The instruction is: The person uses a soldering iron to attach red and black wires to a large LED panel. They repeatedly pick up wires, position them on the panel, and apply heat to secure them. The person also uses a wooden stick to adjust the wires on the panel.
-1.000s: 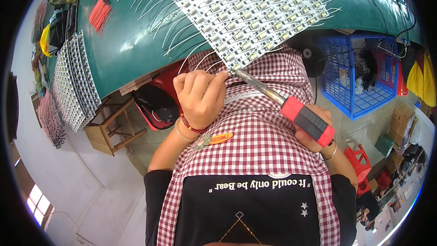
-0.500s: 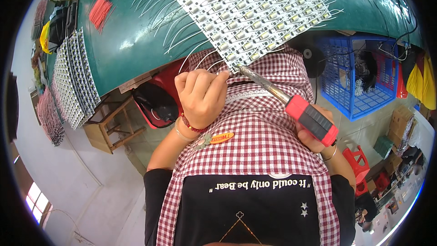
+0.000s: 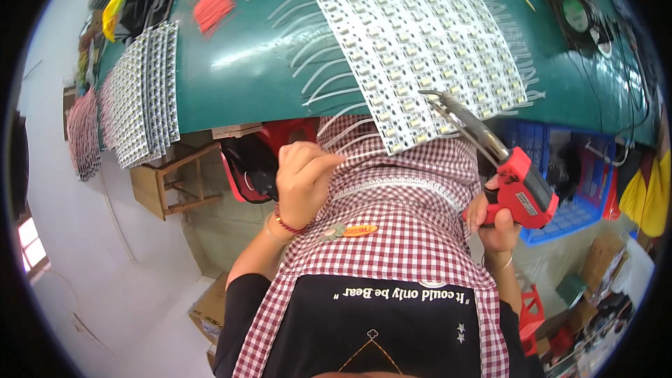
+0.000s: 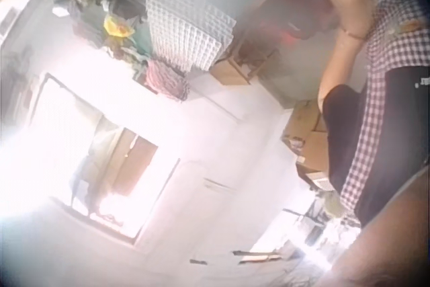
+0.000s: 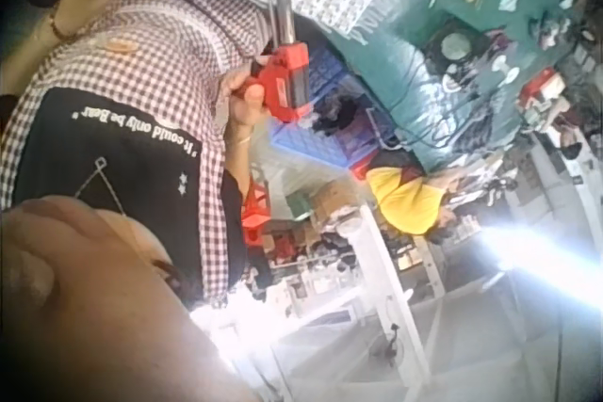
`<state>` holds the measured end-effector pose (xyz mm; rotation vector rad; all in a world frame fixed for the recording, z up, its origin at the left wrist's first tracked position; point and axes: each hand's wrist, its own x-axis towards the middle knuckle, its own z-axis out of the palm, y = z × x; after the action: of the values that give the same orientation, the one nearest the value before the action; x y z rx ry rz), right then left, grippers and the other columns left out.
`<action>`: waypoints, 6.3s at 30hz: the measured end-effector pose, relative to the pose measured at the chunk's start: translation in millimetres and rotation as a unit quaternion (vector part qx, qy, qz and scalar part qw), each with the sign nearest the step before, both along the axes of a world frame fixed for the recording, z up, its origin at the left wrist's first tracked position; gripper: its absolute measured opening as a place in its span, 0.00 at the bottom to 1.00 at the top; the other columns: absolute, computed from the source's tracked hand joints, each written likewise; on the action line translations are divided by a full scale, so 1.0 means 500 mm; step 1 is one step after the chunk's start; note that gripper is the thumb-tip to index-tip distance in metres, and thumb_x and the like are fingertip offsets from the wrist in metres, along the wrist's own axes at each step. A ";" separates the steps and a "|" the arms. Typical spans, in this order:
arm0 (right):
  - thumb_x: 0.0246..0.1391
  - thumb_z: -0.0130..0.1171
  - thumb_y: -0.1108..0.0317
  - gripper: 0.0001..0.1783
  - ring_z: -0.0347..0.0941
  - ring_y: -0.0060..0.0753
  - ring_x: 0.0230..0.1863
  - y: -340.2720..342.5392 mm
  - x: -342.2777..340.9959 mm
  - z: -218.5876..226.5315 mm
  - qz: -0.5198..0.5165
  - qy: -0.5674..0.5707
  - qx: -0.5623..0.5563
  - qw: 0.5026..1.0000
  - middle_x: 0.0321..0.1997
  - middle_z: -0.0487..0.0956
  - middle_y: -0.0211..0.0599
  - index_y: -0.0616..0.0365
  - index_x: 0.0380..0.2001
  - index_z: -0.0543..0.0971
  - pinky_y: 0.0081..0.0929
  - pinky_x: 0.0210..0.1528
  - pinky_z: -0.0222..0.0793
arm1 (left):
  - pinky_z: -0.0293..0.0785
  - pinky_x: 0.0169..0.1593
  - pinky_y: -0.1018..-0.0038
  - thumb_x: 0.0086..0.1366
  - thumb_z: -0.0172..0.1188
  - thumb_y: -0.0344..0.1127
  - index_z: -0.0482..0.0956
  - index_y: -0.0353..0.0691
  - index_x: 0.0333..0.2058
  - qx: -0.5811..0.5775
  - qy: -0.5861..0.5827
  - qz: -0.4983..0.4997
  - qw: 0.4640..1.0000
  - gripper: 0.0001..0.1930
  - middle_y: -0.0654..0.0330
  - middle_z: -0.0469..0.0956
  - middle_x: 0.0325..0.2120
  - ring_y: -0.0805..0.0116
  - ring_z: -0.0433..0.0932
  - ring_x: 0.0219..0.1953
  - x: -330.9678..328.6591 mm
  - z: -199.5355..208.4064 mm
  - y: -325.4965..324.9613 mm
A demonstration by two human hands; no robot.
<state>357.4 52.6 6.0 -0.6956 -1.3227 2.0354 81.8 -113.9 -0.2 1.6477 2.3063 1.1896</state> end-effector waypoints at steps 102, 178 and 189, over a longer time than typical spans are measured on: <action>0.49 0.63 0.79 0.15 0.75 0.18 0.33 0.074 -0.326 0.137 0.013 -0.155 0.148 0.977 0.32 0.78 0.29 0.61 0.41 0.73 0.20 0.37 0.72 | 0.70 0.27 0.79 0.67 0.51 0.25 0.74 0.32 0.37 -0.045 -0.458 -0.089 0.883 0.04 0.61 0.79 0.23 0.79 0.73 0.23 -0.034 0.093 0.206; 0.50 0.67 0.71 0.14 0.68 0.13 0.19 0.096 -0.349 0.196 -0.017 -0.309 0.017 0.951 0.25 0.77 0.27 0.63 0.39 0.77 0.14 0.20 0.63 | 0.68 0.34 0.70 0.52 0.59 0.25 0.79 0.34 0.36 0.033 0.178 -0.163 0.970 0.11 0.59 0.68 0.26 0.63 0.68 0.30 -0.301 0.028 0.260; 0.50 0.67 0.72 0.13 0.68 0.12 0.18 0.088 -0.344 0.191 -0.023 -0.318 0.035 0.947 0.23 0.77 0.26 0.64 0.38 0.77 0.14 0.19 0.64 | 0.68 0.35 0.71 0.53 0.59 0.26 0.78 0.34 0.36 0.039 0.174 -0.166 0.970 0.11 0.59 0.68 0.26 0.63 0.69 0.30 -0.296 0.029 0.260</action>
<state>185.6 96.8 101.8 -1.4155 -1.6897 1.7740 -66.0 16.3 14.5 2.3198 2.0476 0.9943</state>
